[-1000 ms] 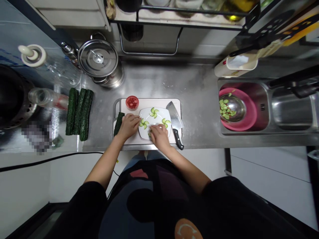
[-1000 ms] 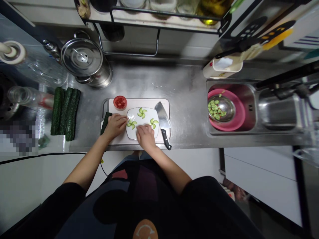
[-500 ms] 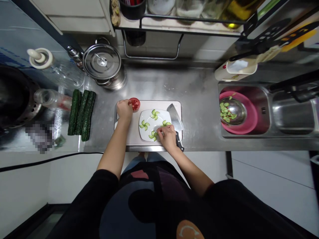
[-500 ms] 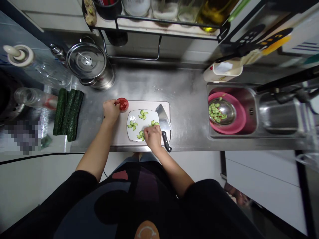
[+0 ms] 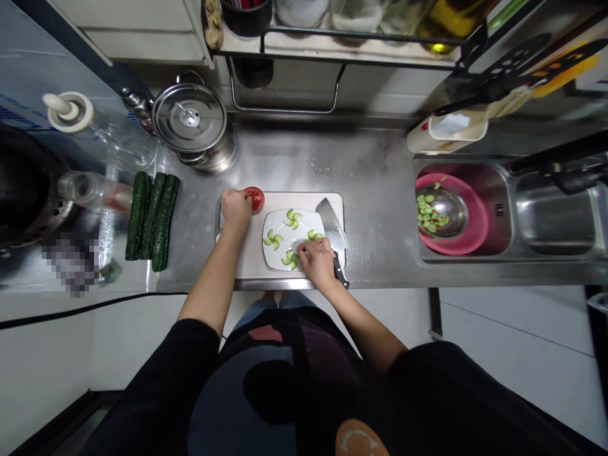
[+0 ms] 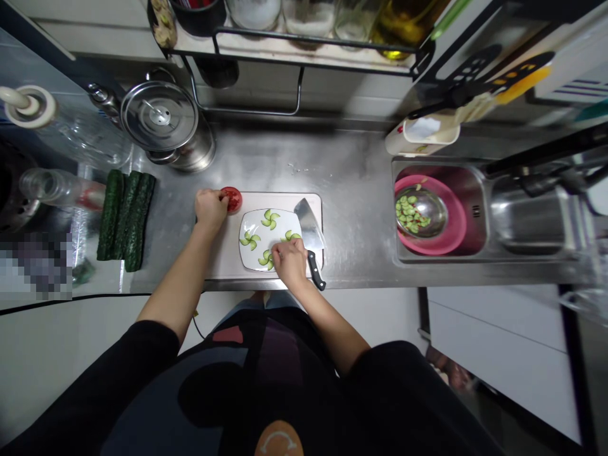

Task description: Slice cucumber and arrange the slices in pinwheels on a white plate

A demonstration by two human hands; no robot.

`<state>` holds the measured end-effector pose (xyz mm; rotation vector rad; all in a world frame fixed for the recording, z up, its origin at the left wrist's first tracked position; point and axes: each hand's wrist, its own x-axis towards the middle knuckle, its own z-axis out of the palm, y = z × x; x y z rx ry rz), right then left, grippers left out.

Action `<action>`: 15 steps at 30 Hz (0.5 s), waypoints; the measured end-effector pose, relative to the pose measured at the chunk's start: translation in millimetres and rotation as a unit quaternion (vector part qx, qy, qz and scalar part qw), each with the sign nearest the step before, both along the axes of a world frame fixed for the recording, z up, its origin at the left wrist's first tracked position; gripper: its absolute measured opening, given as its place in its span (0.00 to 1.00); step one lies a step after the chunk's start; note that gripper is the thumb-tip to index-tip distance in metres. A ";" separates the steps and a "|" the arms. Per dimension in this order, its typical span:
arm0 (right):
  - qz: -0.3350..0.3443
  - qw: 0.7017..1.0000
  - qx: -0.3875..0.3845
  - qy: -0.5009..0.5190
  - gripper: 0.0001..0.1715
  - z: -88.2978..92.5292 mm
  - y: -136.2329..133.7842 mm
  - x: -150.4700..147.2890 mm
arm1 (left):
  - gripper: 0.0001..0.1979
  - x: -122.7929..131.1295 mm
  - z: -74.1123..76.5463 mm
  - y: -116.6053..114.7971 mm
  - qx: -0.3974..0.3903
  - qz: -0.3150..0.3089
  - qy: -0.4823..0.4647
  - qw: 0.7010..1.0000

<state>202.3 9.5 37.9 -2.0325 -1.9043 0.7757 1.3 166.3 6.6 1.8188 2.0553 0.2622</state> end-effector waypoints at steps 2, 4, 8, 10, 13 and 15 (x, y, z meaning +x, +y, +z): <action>0.001 1.000 -0.003 0.002 0.12 0.4 0.3 -0.3 | 0.11 -1.3 -2.9 0.3 0.001 -0.003 -0.003 1.000; 0.001 1.000 -0.005 0.005 0.12 0.6 0.7 -0.5 | 0.12 -2.2 -4.6 0.3 -0.001 -0.005 -0.007 1.000; -0.001 1.000 0.000 0.009 0.11 -0.5 1.7 -0.5 | 0.10 -1.5 -1.3 0.0 0.021 0.012 -0.033 0.999; -0.004 1.000 0.008 0.017 0.10 -1.3 2.7 -0.4 | 0.08 -0.3 4.8 -1.9 0.036 0.049 -0.067 0.996; -0.017 0.999 0.020 0.032 0.10 -2.0 5.9 -0.4 | 0.05 2.3 18.0 -12.8 0.049 0.131 -0.172 0.975; -0.025 0.998 0.026 0.051 0.11 -2.1 9.4 -1.1 | 0.05 5.3 27.1 -27.8 0.036 0.176 -0.275 0.945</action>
